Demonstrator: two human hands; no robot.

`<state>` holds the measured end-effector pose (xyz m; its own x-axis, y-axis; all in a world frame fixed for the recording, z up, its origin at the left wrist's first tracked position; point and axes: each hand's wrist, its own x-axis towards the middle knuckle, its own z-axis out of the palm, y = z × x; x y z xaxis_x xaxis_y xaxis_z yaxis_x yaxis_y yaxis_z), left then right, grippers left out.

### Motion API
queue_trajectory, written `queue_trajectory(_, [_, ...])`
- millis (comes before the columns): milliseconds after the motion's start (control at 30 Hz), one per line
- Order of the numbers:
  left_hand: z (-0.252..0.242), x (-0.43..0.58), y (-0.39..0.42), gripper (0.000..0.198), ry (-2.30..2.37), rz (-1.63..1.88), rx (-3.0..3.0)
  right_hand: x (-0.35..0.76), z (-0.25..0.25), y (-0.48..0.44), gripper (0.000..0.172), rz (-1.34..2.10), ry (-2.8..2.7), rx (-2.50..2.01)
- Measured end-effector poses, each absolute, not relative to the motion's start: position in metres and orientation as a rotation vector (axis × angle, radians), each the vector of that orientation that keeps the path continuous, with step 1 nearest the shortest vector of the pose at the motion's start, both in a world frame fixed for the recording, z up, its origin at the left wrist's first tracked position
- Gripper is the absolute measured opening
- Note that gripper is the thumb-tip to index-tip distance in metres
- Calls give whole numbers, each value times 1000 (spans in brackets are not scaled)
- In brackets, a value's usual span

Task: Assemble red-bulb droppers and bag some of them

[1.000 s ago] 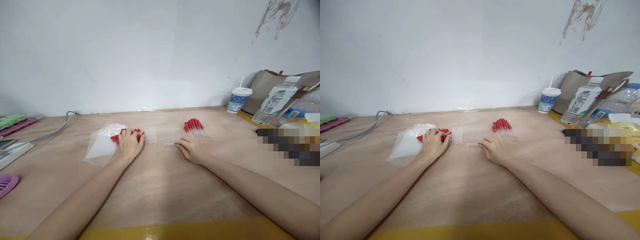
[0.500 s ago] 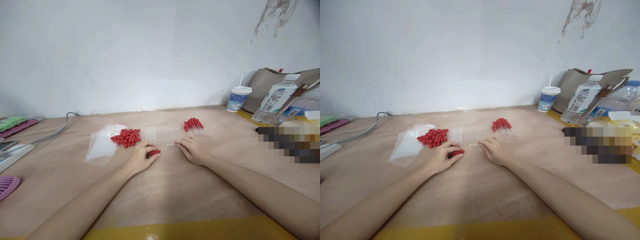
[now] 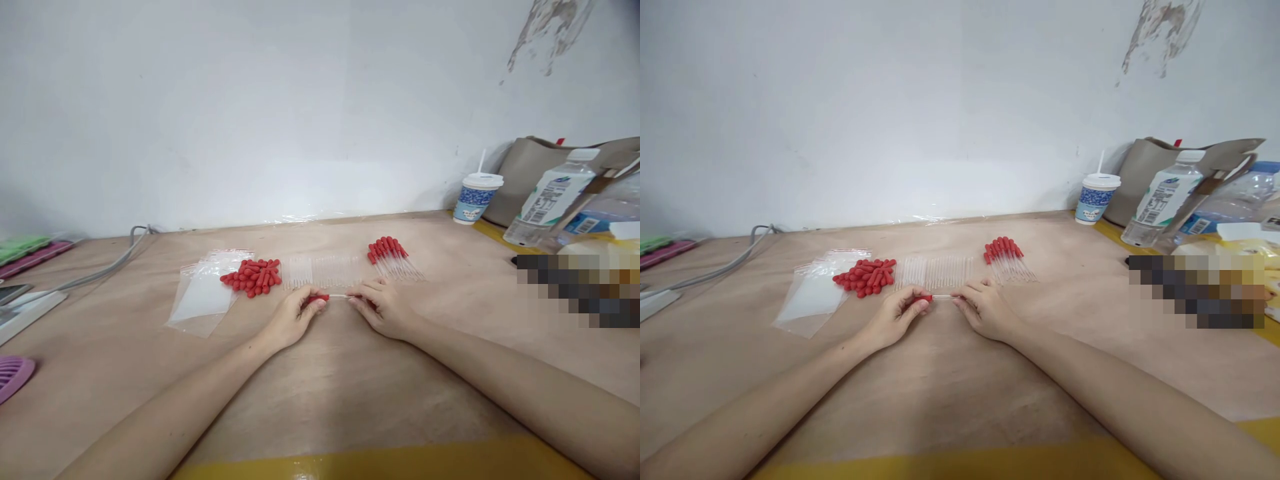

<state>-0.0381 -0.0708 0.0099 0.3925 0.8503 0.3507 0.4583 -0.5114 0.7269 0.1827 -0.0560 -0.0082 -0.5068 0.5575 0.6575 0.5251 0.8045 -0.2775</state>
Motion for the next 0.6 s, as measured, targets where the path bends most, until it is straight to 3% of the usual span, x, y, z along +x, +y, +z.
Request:
queue_trajectory(333, [7,-37,-73,19,1072,866,2054,185,-2,-47,22,116,-2385,-757])
queue_trajectory(600, [7,-39,-70,24,1145,887,2084,178,-4,-57,24,-264,-2354,-830])
